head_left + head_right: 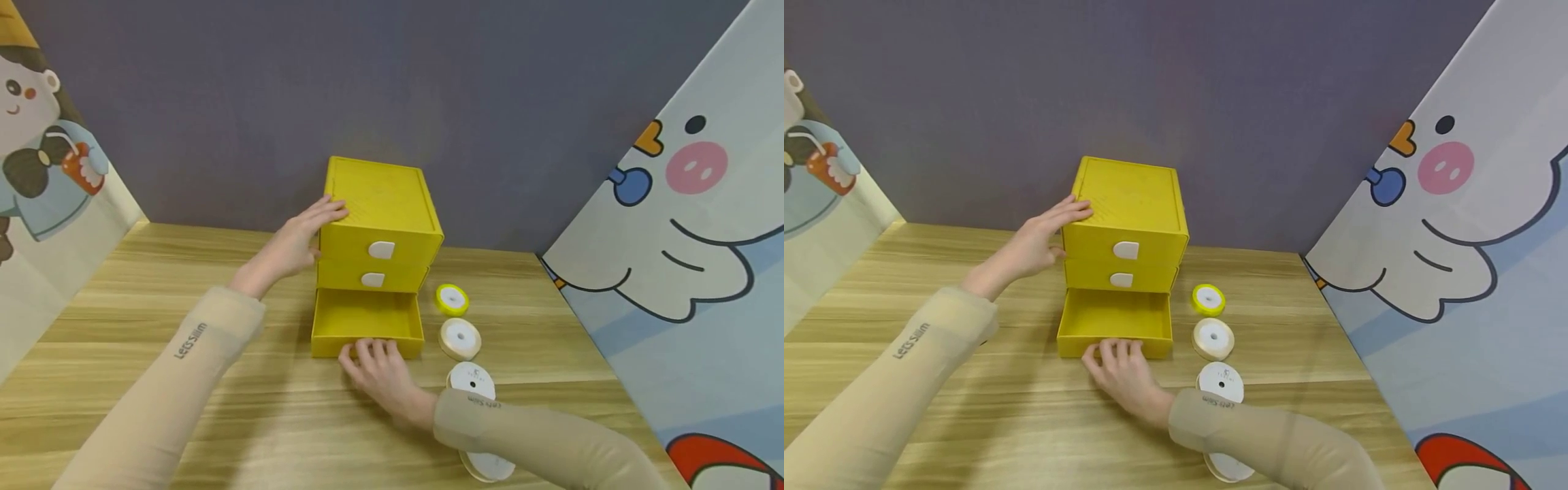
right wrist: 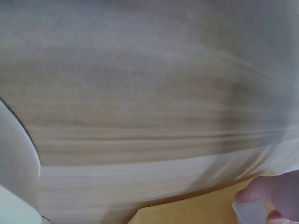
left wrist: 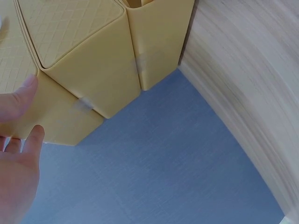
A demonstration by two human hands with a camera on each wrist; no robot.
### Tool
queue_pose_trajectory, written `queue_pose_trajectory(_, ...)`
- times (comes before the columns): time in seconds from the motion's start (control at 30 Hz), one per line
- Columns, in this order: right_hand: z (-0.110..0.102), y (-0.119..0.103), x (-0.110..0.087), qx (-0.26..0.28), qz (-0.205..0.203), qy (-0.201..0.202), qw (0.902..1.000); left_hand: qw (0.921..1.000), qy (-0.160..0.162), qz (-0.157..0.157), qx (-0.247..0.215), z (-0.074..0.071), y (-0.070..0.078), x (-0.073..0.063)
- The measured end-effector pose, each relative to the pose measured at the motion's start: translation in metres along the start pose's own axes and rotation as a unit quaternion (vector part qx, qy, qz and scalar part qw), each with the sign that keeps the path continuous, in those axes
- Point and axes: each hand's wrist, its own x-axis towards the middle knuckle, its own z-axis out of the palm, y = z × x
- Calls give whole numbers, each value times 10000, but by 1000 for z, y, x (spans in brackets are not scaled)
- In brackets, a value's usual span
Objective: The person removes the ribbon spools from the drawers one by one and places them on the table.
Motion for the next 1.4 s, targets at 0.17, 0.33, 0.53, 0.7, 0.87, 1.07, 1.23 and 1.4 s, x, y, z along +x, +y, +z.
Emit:
queue_pose_trajectory(0.17,6,2,3,-12,-3,-107,9999,10000,2,-10,7,0,0,0)
queue_pose_trajectory(0.33,12,6,7,-27,-28,-297,9996,10000,-38,-42,45,-1,1,0)
queue_pose_trajectory(0.53,24,10,14,-82,35,-273,9996,9999,-56,-69,76,-1,2,-1)
queue_pose_trajectory(0.7,31,11,18,-143,-12,-327,9994,9999,-38,-35,116,0,1,-1)
queue_pose_trajectory(0.87,40,14,23,-227,-46,-520,9984,9999,-19,-4,151,0,1,0)
queue_pose_trajectory(1.07,50,18,26,-239,-128,-640,9976,9998,-33,34,197,-1,2,1)
queue_pose_trajectory(1.23,57,18,29,-145,-149,-527,9984,9998,-41,41,182,-1,1,0)
queue_pose_trajectory(1.4,62,18,32,-144,-74,-397,9991,9998,-12,69,180,-1,1,-1)
